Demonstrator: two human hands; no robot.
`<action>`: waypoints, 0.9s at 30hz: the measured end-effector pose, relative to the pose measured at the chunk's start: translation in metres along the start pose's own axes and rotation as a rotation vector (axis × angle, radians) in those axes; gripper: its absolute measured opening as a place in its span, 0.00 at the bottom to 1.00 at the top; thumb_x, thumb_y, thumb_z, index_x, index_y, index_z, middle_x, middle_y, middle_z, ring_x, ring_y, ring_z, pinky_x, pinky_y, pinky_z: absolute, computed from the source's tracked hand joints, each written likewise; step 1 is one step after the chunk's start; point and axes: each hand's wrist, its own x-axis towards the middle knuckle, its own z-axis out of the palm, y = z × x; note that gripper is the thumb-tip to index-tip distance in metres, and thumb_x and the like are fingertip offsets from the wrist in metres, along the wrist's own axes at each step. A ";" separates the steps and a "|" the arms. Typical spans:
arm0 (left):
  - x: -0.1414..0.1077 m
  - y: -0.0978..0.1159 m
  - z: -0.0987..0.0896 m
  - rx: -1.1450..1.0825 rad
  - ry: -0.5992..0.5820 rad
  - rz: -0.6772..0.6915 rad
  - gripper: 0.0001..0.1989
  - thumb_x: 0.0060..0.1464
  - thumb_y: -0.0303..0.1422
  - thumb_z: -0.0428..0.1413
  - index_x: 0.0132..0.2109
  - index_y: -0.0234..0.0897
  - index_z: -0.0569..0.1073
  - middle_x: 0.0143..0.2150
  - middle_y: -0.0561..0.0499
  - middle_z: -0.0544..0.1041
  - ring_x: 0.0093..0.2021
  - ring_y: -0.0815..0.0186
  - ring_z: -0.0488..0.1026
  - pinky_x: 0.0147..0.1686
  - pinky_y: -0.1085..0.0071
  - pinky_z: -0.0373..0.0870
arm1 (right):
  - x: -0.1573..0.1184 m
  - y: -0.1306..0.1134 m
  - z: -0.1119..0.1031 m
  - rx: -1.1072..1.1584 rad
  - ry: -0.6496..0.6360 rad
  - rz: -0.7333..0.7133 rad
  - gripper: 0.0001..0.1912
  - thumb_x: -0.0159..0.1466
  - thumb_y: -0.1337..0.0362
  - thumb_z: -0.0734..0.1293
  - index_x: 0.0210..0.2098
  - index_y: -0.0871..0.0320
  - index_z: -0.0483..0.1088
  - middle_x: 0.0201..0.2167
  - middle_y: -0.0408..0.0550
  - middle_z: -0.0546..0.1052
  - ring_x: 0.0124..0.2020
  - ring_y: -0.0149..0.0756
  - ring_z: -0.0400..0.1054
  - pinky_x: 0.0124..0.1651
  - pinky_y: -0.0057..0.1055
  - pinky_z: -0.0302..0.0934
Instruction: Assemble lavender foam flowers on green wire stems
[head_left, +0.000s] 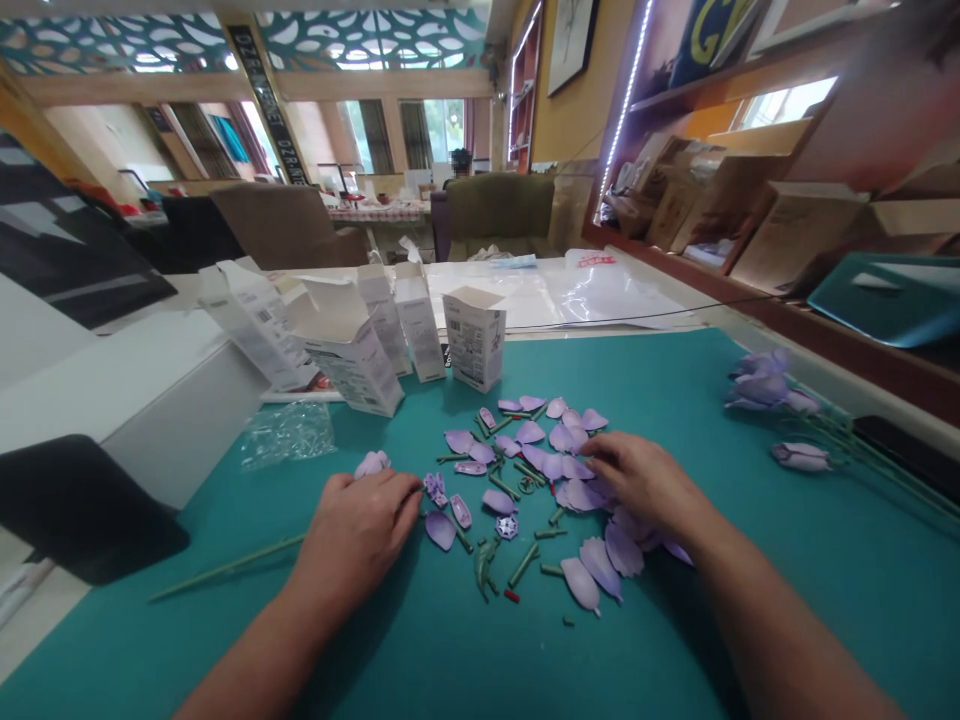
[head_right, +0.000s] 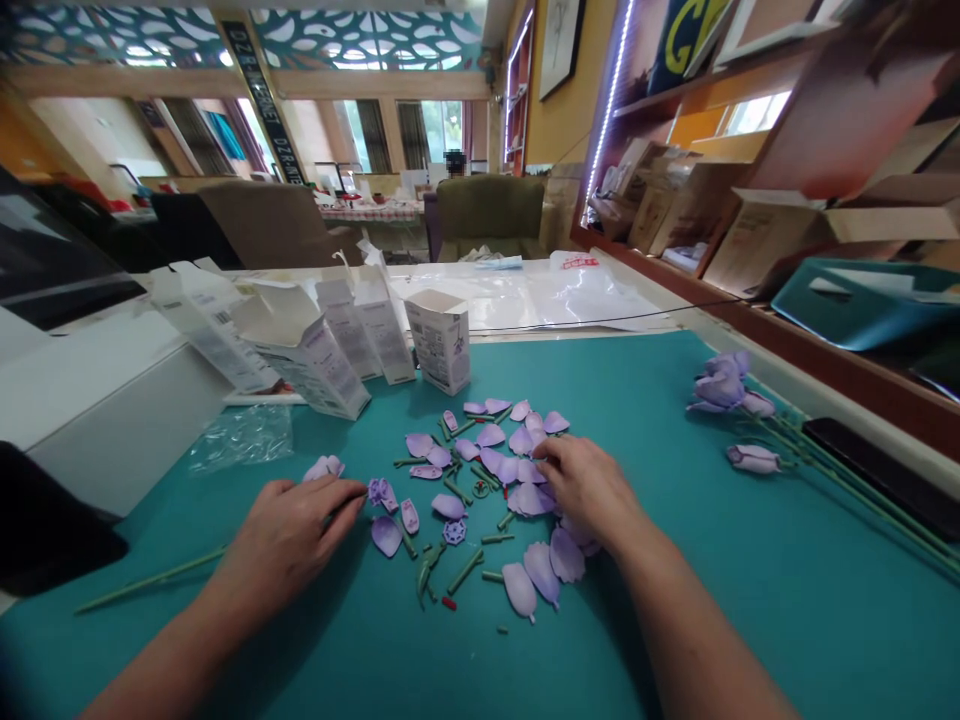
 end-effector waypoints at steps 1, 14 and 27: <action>0.000 0.000 -0.001 0.000 -0.002 -0.007 0.16 0.62 0.33 0.41 0.40 0.40 0.75 0.37 0.49 0.79 0.36 0.60 0.74 0.36 0.64 0.56 | 0.000 -0.001 0.000 0.001 -0.005 0.002 0.13 0.62 0.66 0.60 0.40 0.54 0.75 0.41 0.49 0.78 0.43 0.42 0.70 0.42 0.34 0.60; 0.001 0.003 -0.008 -0.014 -0.090 -0.082 0.14 0.60 0.34 0.45 0.42 0.39 0.75 0.39 0.47 0.79 0.40 0.58 0.74 0.38 0.63 0.57 | 0.000 0.002 0.009 -0.023 -0.004 -0.017 0.13 0.61 0.64 0.60 0.40 0.53 0.75 0.39 0.49 0.78 0.41 0.41 0.71 0.37 0.32 0.60; 0.001 -0.010 -0.003 -0.055 -0.084 -0.060 0.16 0.58 0.40 0.46 0.40 0.40 0.76 0.40 0.48 0.79 0.39 0.56 0.74 0.38 0.62 0.59 | -0.002 0.001 -0.007 -0.033 -0.083 0.034 0.13 0.60 0.69 0.61 0.41 0.54 0.74 0.42 0.48 0.78 0.42 0.41 0.70 0.40 0.31 0.58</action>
